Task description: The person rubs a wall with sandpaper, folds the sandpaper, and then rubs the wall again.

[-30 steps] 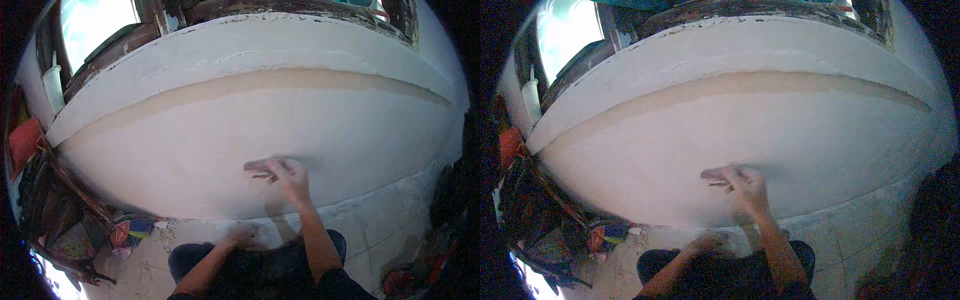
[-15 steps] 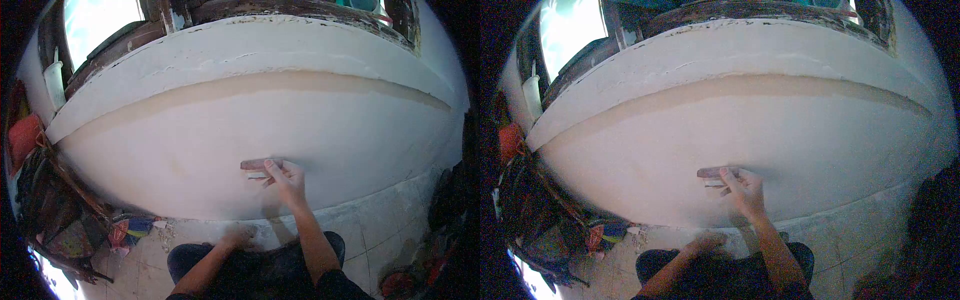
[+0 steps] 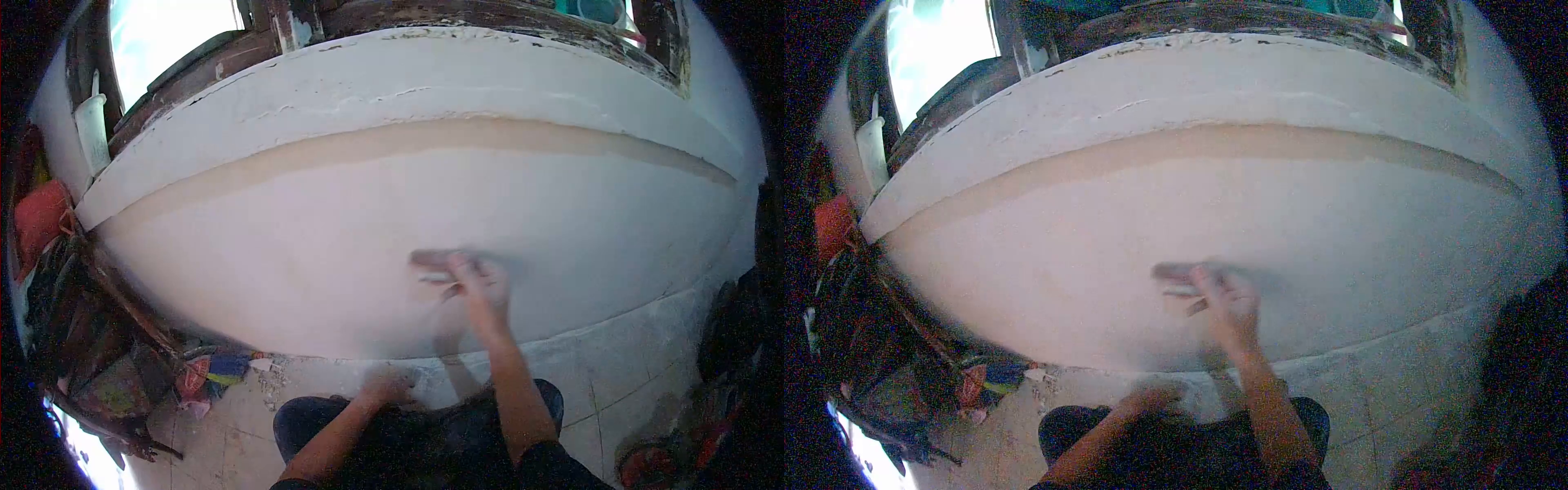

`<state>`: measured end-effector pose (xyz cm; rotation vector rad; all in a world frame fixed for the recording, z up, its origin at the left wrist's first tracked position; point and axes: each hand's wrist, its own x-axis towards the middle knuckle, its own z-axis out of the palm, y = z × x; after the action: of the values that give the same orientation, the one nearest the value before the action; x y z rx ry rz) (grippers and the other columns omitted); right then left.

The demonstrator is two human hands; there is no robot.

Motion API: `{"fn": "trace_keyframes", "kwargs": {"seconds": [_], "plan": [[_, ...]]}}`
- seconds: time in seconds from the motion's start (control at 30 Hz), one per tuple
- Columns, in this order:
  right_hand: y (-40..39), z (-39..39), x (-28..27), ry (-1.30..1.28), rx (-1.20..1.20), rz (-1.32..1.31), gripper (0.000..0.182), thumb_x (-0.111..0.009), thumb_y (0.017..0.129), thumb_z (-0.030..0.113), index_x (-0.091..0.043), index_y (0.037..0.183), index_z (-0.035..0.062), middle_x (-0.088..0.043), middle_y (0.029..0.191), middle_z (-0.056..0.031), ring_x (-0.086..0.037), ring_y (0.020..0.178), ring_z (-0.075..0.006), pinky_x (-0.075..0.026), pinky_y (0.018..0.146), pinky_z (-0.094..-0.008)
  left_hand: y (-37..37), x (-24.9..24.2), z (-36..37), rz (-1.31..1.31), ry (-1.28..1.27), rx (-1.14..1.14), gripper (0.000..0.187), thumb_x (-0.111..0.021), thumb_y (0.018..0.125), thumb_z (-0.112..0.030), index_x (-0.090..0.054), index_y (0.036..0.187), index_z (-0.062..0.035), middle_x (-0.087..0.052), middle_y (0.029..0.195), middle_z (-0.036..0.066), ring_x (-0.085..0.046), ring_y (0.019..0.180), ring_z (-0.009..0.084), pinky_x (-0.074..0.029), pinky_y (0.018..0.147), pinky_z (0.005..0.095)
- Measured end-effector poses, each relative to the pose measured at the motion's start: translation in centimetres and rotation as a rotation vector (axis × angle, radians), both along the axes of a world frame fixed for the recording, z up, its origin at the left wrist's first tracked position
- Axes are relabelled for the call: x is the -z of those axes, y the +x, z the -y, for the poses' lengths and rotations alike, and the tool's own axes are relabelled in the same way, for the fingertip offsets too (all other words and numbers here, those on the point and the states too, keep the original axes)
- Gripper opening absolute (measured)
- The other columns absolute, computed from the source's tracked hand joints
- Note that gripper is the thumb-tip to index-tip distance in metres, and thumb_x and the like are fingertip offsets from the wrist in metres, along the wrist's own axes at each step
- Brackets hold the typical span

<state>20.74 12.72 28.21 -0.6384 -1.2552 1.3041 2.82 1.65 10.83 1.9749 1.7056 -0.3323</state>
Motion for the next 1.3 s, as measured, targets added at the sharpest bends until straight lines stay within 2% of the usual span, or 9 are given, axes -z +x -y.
{"fn": "trace_keyframes", "kwargs": {"seconds": [0.1,0.3,0.4,0.63,0.7,0.83,0.9,1.1,1.3], "plan": [[-0.3,0.8,-0.9,-0.105,-0.083,-0.041,0.034,-0.064,0.099,0.028,-0.070,0.109,-0.0030,-0.075,0.097,-0.0144,-0.070,0.065,-0.0215,-0.057,0.056,-0.0322,-1.2,8.5,-0.1,0.053,0.302,0.144,0.052,-0.066,0.084,-0.058,-0.071,0.117,-0.0189,-0.071,0.118,0.012,-0.067,0.109,0.0340,-0.054,0.092,0.0496],[6.3,-1.6,-3.4,-0.082,0.298,-0.432,0.036,-0.060,0.099,0.031,-0.071,0.111,-0.0013,-0.075,0.098,-0.0143,-0.072,0.078,-0.0205,-0.057,0.066,-0.0345,0.8,-3.3,0.2,-0.092,-0.027,0.102,0.057,-0.065,0.085,-0.061,-0.068,0.123,-0.0180,-0.069,0.122,0.013,-0.066,0.110,0.0357,-0.054,0.093,0.0500],[6.5,-1.2,-3.1,-0.054,0.283,-0.324,0.040,-0.053,0.102,0.034,-0.070,0.112,-0.0004,-0.074,0.106,-0.0137,-0.071,0.096,-0.0191,-0.052,0.086,-0.0314,-1.2,6.1,0.3,-0.052,0.174,0.139,0.060,-0.066,0.084,-0.061,-0.066,0.124,-0.0159,-0.069,0.123,0.013,-0.066,0.112,0.0353,-0.053,0.093,0.0502],[-1.2,1.0,-0.2,-0.078,-0.139,-0.031,0.024,-0.063,0.098,0.018,-0.070,0.108,-0.0034,-0.074,0.100,-0.0148,-0.074,0.083,-0.0231,-0.055,0.054,-0.0288,-0.5,5.8,-0.1,-0.034,0.085,0.140,0.062,-0.063,0.087,-0.059,-0.065,0.128,-0.0133,-0.065,0.131,0.013,-0.060,0.122,0.0376,-0.048,0.101,0.0527],[0.5,-0.2,-0.2,-0.076,-0.022,-0.075,0.026,-0.065,0.097,0.022,-0.071,0.105,-0.0027,-0.075,0.099,-0.0136,-0.074,0.081,-0.0215,-0.057,0.058,-0.0309,-0.6,10.8,2.4,-0.369,0.874,0.285,0.062,-0.063,0.087,-0.057,-0.063,0.132,-0.0153,-0.064,0.134,0.013,-0.060,0.123,0.0376,-0.047,0.103,0.0524],[5.7,-1.0,-2.8,-0.136,0.159,-0.297,0.027,-0.062,0.098,0.024,-0.071,0.107,0.0003,-0.075,0.100,-0.0140,-0.071,0.080,-0.0189,-0.055,0.069,-0.0315,-2.1,14.9,0.8,-0.145,1.137,0.300,0.063,-0.065,0.085,-0.056,-0.061,0.134,-0.0168,-0.063,0.135,0.013,-0.061,0.121,0.0353,-0.048,0.101,0.0510],[7.2,-1.5,-2.9,-0.026,0.341,-0.359,0.028,-0.061,0.099,0.026,-0.071,0.107,0.0018,-0.074,0.097,-0.0128,-0.070,0.080,-0.0182,-0.053,0.076,-0.0320,-0.5,3.7,-0.4,-0.017,0.032,0.077,0.055,-0.067,0.085,-0.053,-0.064,0.125,-0.0152,-0.065,0.131,0.012,-0.063,0.117,0.0341,-0.050,0.096,0.0504],[1.1,-0.1,0.4,-0.031,0.095,0.032,0.031,-0.065,0.097,0.030,-0.074,0.102,0.0001,-0.076,0.092,-0.0125,-0.071,0.071,-0.0166,-0.054,0.059,-0.0297,-1.0,7.2,-1.0,0.285,0.023,0.130,0.039,-0.070,0.086,-0.046,-0.066,0.102,-0.0106,-0.069,0.108,0.013,-0.065,0.105,0.0344,-0.052,0.087,0.0503],[3.6,-0.5,-2.1,-0.013,0.245,-0.149,0.031,-0.067,0.097,0.028,-0.073,0.099,-0.0023,-0.075,0.087,-0.0118,-0.072,0.071,-0.0179,-0.056,0.061,-0.0298,-1.2,7.2,-1.2,0.248,0.067,0.190,0.036,-0.071,0.085,-0.040,-0.066,0.103,-0.0095,-0.070,0.109,0.014,-0.066,0.104,0.0359,-0.051,0.088,0.0511]]}}
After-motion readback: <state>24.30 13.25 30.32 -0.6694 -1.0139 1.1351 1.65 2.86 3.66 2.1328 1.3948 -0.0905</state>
